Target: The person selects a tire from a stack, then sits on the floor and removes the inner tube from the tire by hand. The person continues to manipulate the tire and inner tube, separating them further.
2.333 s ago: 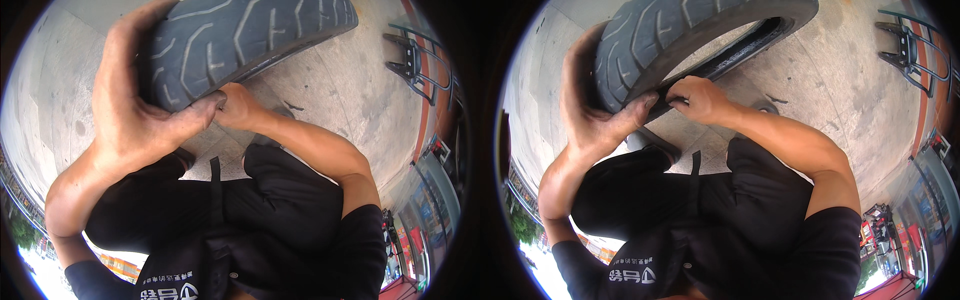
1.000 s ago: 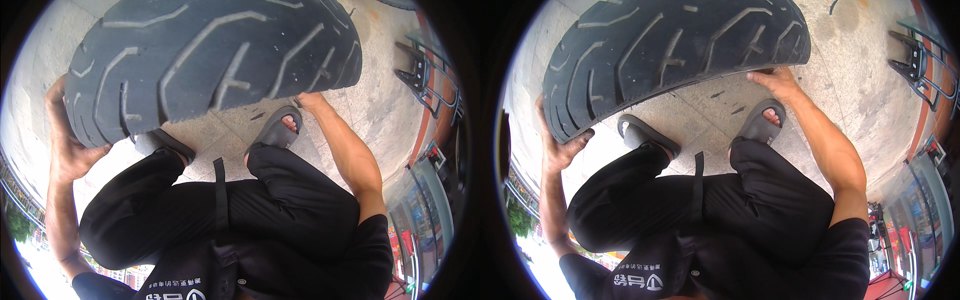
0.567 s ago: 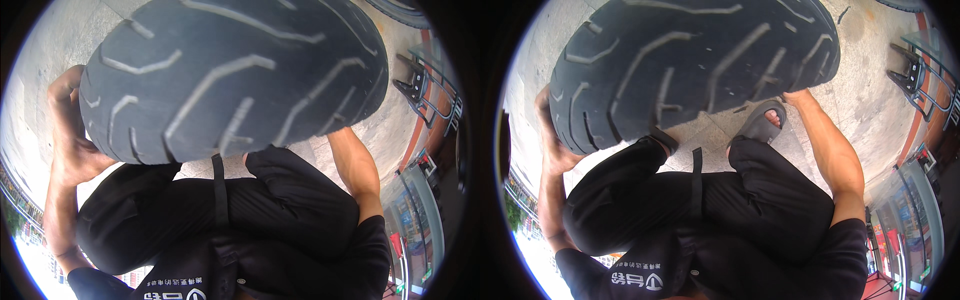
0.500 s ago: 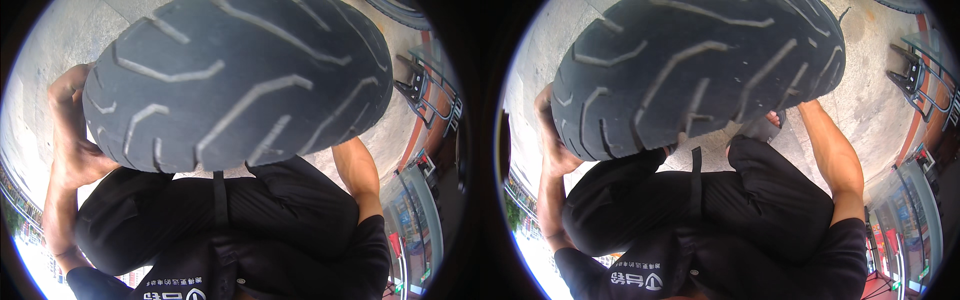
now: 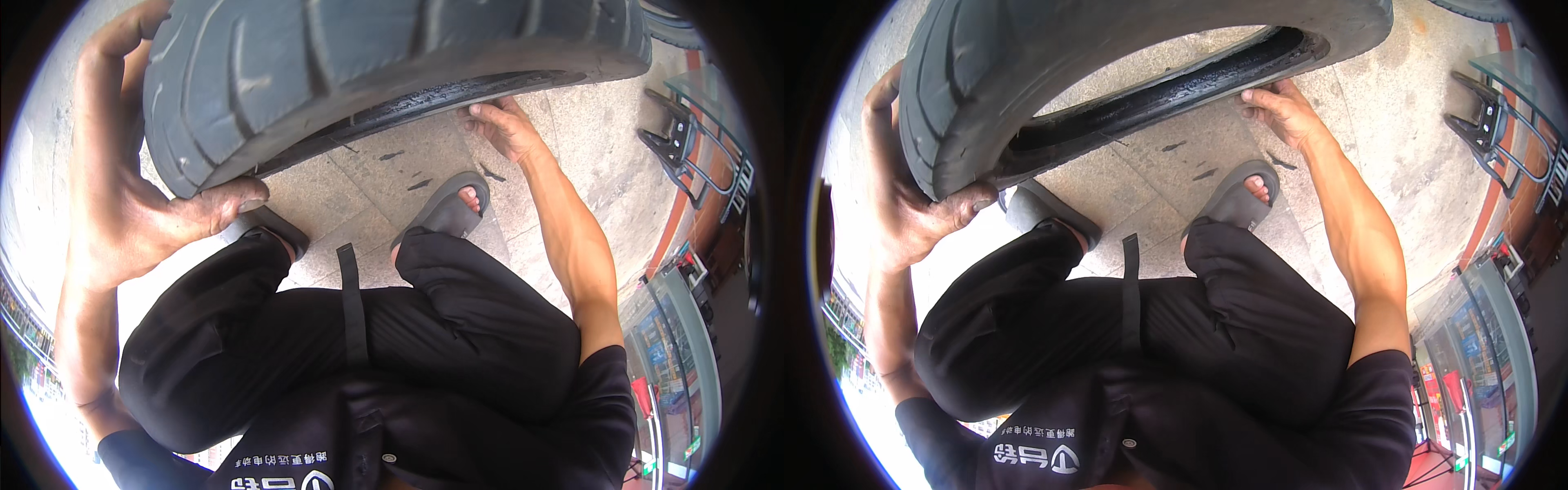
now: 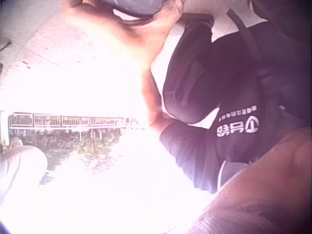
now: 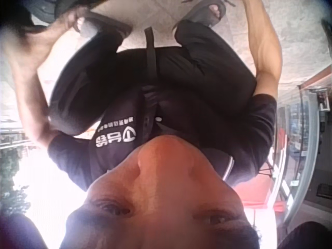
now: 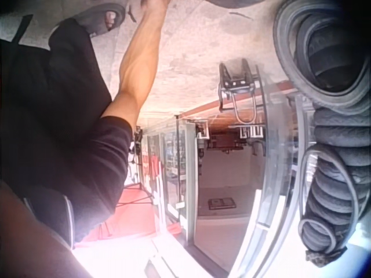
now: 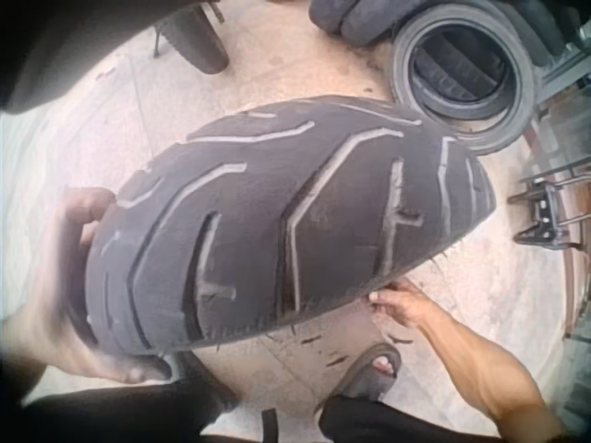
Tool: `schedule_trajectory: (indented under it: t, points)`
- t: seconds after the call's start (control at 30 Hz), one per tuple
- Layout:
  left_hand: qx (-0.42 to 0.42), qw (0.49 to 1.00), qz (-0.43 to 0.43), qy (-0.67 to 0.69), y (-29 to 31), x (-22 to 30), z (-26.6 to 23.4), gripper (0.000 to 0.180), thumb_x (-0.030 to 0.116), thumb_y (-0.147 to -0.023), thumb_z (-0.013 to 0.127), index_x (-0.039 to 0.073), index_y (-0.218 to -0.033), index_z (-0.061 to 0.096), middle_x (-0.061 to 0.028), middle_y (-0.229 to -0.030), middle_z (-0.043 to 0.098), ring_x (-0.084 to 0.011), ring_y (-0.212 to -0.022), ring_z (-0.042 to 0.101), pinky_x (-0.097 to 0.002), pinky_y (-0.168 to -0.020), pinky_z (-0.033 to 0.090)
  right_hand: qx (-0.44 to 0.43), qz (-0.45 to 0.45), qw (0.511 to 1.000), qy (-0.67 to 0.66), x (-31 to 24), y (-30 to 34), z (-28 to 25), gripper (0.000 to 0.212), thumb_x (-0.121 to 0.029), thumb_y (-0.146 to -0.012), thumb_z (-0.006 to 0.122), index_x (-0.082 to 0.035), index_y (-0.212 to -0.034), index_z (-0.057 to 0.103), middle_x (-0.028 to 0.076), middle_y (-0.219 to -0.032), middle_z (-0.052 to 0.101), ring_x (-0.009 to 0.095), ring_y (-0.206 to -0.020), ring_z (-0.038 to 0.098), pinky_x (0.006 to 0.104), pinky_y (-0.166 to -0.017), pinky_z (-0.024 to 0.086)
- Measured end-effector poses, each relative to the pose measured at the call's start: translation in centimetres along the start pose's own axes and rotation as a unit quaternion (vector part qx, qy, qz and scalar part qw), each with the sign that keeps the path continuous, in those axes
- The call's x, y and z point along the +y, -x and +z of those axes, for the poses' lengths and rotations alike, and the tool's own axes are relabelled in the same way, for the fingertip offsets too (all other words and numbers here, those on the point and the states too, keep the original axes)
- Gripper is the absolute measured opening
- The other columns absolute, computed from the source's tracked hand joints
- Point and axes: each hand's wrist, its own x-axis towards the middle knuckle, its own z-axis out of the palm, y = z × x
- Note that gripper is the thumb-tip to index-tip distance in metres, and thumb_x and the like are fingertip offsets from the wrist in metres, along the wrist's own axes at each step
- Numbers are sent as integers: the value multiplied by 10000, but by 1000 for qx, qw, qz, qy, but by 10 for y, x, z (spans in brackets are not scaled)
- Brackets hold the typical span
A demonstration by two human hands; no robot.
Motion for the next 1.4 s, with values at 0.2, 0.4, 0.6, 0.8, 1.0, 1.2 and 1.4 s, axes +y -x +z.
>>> schedule_trajectory:
  t: [0.2, 0.4, 0.6, 0.8, 1.0, 1.2, 1.4]
  points:
    - [-23, 1000, 11, -5, -10, 2, -2, 1173, 320, -676, 940, 12, -1518, 184, -276, -1327, 535, -380, -1139, 644, -461, -889, 604, -32, 29, 999, -24, -1, -4, -11, 298, -94, -856, 757, -64, -1129, 642, 50, -1056, 679, 195, -985, 653, 376, -850, 526]
    - [-8, 998, -66, 18, -5, 2, -4, 1163, 341, -672, 936, 21, -1518, 206, -273, -1331, 529, -401, -1176, 619, -515, -950, 570, -45, 41, 998, -14, -3, -9, -16, 280, -99, -855, 767, -52, -1106, 653, 51, -1042, 684, 196, -965, 658, 373, -844, 538]
    - [-1, 999, -41, -20, -3, -6, -7, 1158, 369, -669, 927, 39, -1521, 216, -274, -1344, 514, -408, -1177, 617, -524, -969, 563, -32, 34, 999, -8, -2, -10, -17, 281, -76, -862, 758, -38, -1118, 652, 59, -1065, 689, 194, -991, 655, 372, -844, 544]
    - [18, 998, -48, -24, 0, -10, -4, 1174, 426, -652, 929, 47, -1520, 236, -267, -1344, 520, -411, -1188, 608, -530, -990, 550, -13, 26, 1000, 0, -5, -11, -14, 276, -108, -867, 767, -30, -1106, 652, 52, -1037, 686, 178, -973, 649, 352, -820, 544]
    - [55, 994, -87, -40, -12, -2, -2, 1203, 544, -599, 929, 61, -1505, 303, -263, -1333, 550, -420, -1207, 595, -558, -1035, 509, 82, 62, 974, 201, -8, 12, 29, 218, -197, -915, 733, -30, -1045, 680, 30, -935, 673, 132, -850, 624, 295, -739, 517]
    - [80, 993, -79, -28, -37, 13, 7, 1074, 433, -660, 925, -2, -1437, 325, -254, -1299, 554, -345, -1234, 546, -474, -1048, 443, -35, -209, 892, 400, -27, 27, 108, 214, -147, -899, 707, -14, -1067, 694, 35, -829, 645, 100, -660, 584, 263, -639, 496]
    - [68, 990, -120, -26, -55, -13, -14, 1112, 521, -669, 896, 65, -1511, 329, -294, -1329, 554, -431, -1219, 593, -548, -1109, 415, -153, -341, 830, 414, -35, 3, 179, 358, -160, -841, 735, -5, -1158, 677, 146, -1116, 683, 302, -970, 676, 394, -827, 544]
